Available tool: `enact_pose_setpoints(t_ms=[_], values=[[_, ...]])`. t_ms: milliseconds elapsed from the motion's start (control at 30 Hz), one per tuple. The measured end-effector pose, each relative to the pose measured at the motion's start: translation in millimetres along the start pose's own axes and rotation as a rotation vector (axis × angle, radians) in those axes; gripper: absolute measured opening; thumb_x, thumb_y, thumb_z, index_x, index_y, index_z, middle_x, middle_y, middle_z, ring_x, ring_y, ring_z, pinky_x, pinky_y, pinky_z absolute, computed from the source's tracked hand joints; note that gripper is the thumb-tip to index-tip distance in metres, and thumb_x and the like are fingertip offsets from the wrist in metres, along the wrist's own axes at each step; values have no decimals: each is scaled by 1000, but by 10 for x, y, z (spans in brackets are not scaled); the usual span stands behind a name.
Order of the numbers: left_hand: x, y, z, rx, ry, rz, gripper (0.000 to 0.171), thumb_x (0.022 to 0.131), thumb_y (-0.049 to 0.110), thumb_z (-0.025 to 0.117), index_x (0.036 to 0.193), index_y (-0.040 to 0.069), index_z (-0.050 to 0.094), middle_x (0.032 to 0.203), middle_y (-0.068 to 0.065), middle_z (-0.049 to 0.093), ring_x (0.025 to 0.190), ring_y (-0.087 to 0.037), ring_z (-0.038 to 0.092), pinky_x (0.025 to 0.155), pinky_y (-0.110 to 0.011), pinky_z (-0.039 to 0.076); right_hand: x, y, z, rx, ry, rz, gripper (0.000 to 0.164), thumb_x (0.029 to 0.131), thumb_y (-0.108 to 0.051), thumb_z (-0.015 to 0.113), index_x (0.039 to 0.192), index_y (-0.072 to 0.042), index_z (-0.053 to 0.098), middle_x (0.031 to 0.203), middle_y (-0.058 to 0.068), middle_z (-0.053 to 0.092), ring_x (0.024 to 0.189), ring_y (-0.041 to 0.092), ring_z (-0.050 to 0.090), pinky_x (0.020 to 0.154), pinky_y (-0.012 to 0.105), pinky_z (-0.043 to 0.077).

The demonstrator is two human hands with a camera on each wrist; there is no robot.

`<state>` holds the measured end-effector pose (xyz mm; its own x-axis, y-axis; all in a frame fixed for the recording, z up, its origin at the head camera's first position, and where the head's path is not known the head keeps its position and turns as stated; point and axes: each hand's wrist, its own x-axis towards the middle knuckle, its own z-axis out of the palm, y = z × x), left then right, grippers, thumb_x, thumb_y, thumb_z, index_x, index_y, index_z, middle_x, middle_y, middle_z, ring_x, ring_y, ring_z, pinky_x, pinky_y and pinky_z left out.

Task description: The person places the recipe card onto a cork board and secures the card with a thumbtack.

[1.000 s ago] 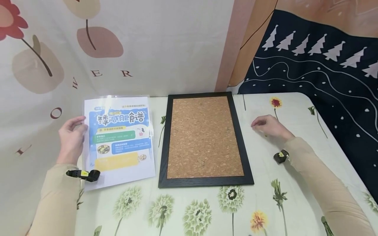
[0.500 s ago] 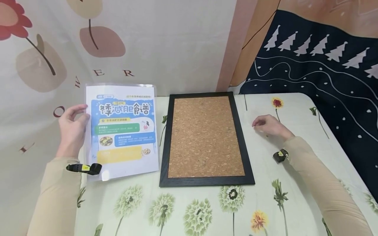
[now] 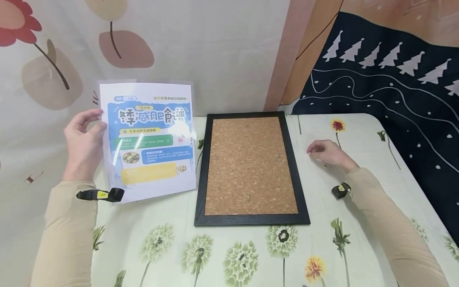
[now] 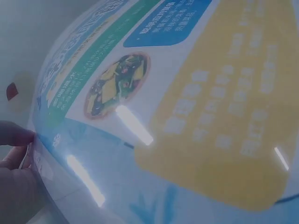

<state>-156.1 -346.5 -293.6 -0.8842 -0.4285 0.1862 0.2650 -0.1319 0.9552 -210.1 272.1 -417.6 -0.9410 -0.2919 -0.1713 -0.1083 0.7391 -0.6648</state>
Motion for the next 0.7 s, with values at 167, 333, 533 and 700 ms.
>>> enact_pose_setpoints(t_ms=[167,333,533,700], values=[[-11,51,89,-21,-7,25,38,83,-24,45,108,-4,66,101,-10,54,96,-18,59,77,-21,53,12,-23,6,14,-3,21,21,94,-7,57,111,1,65,113,21,61,105,35,52,88,48,42],[-46,137,138,-38,-22,33,38,84,-24,44,110,-6,65,103,-10,53,101,-20,57,79,-23,53,33,-53,2,30,11,37,22,94,-7,55,112,0,65,113,21,61,101,34,53,81,42,48],[-82,250,195,-79,-44,26,36,85,-23,45,111,-7,64,104,-10,54,99,-21,60,77,-26,53,51,-83,-19,96,37,9,22,95,-9,55,113,1,64,112,19,62,96,29,53,68,29,49],[-80,363,283,-91,-46,70,36,84,-24,44,110,-8,64,102,-12,53,93,-22,64,73,-26,55,53,-141,-59,199,57,-1,26,97,-11,53,118,2,60,115,20,60,99,25,53,75,25,46]])
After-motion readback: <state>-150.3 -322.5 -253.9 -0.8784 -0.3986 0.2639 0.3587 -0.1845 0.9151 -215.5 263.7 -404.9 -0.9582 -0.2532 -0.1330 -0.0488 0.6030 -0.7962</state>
